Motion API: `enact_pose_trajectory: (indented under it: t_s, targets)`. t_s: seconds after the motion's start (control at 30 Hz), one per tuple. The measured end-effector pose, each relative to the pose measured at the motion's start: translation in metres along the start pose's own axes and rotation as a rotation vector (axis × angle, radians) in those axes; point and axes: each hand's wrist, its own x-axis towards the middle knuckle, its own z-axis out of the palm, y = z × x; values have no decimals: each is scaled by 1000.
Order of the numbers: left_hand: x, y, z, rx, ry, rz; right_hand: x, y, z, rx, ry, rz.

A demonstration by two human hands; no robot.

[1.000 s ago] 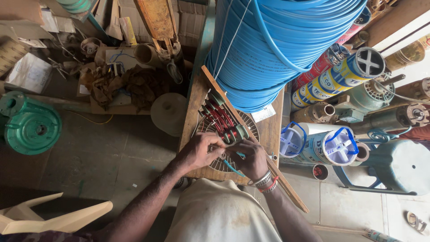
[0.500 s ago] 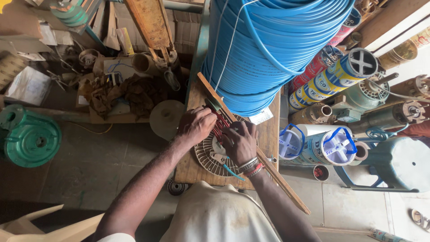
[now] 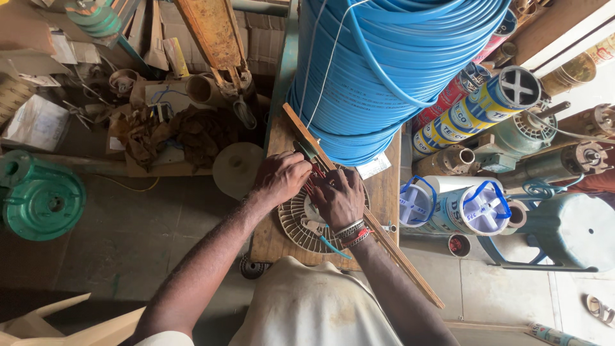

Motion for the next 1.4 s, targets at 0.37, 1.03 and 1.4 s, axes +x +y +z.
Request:
enact_pose_trajectory:
  t_s: [0.37,1.03,1.4]
  targets:
    - [6,2,-14,-10,-43,3,10,-6,9,-62,-73,97]
    - [4,-28,36,213,-57,277,7,-7,13,-54,-51,127]
    - [34,-20,26,320,-566,192,5,1,20,-23,-70,118]
